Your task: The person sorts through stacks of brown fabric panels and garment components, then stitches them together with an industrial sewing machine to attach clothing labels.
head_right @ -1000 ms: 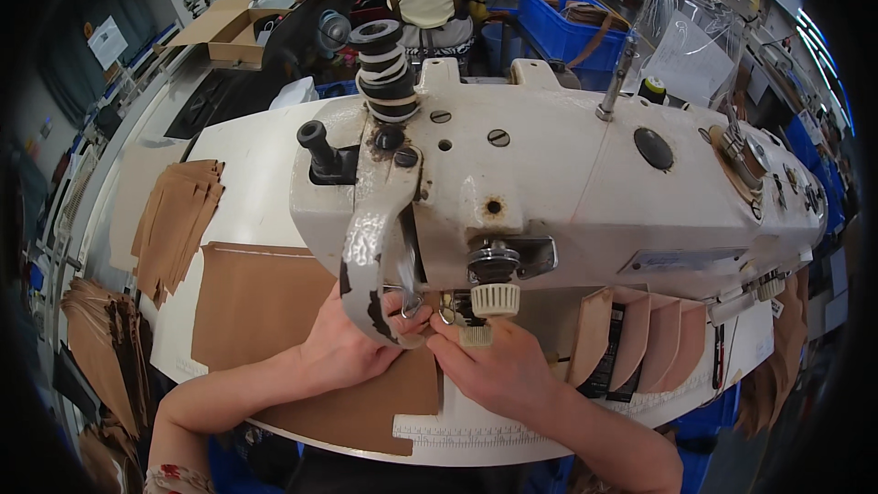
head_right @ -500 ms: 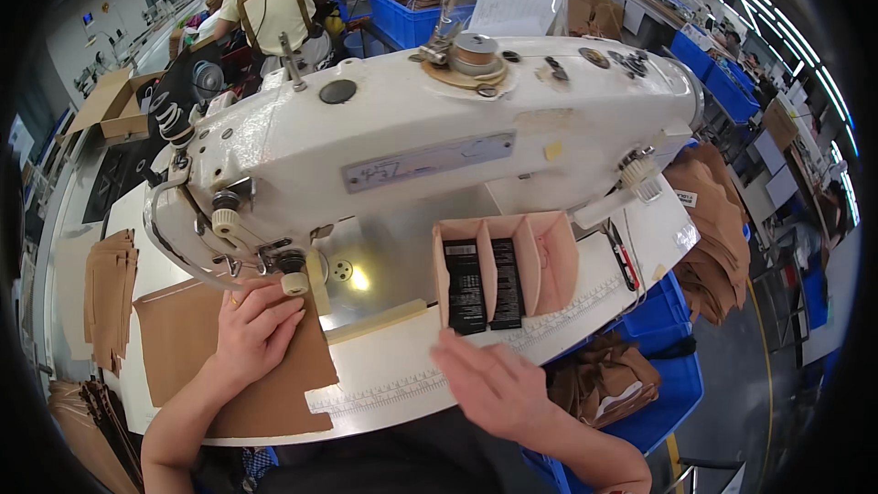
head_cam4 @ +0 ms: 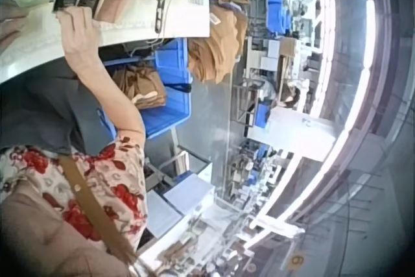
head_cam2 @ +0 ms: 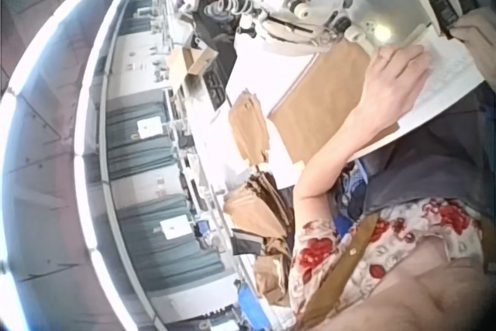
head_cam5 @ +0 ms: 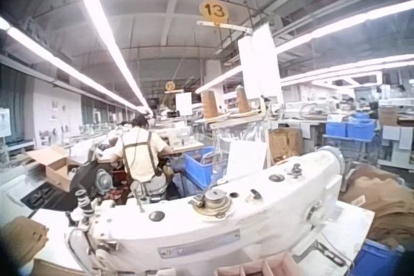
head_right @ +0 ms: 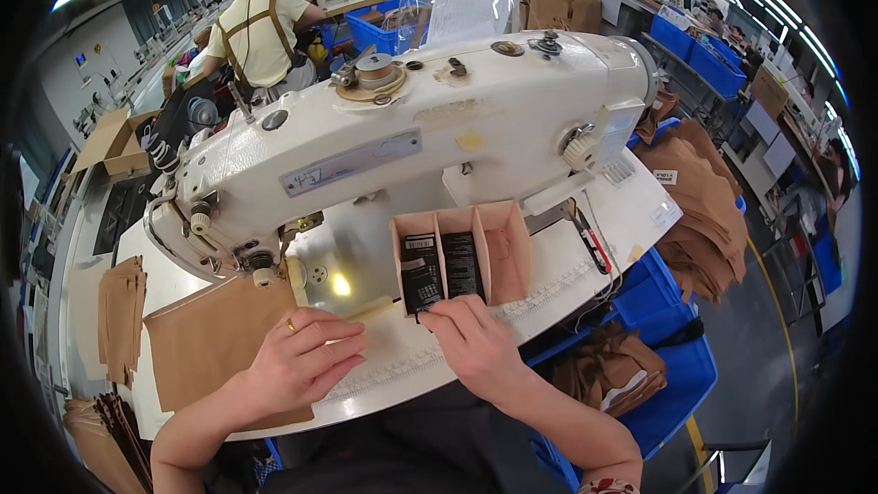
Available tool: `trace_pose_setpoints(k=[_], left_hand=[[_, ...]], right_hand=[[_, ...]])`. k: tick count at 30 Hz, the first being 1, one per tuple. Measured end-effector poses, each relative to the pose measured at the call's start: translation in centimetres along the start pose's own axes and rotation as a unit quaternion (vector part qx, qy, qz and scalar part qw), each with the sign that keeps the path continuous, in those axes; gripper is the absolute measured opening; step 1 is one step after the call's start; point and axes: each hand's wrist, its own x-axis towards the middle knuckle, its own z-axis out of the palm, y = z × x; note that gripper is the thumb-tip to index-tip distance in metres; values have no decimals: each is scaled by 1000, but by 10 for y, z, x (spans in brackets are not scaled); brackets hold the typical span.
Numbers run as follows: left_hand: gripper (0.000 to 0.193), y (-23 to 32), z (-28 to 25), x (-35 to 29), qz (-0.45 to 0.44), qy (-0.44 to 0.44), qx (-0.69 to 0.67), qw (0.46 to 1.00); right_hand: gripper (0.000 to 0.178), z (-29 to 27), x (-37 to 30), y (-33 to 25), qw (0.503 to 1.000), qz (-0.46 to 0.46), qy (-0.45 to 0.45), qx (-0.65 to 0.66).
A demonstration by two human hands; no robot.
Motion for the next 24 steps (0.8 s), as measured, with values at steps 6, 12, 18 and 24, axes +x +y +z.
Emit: trace_pose_setpoints(k=[6,12,18,24], left_hand=[[53,25,-7,51,-28,-42,-151,987],[30,15,10,26,-236,-102,-395,882],[30,15,3,14,-374,-106,-364,846],[19,8,1,3,-343,-142,-350,860]], right_hand=[[30,-33,-20,-17,982,-184,37,37],[44,-28,-18,-1,1000,5,-4,-20],[47,-19,-17,14,995,6,18,-95],[40,-21,-23,16,998,25,22,-43]])
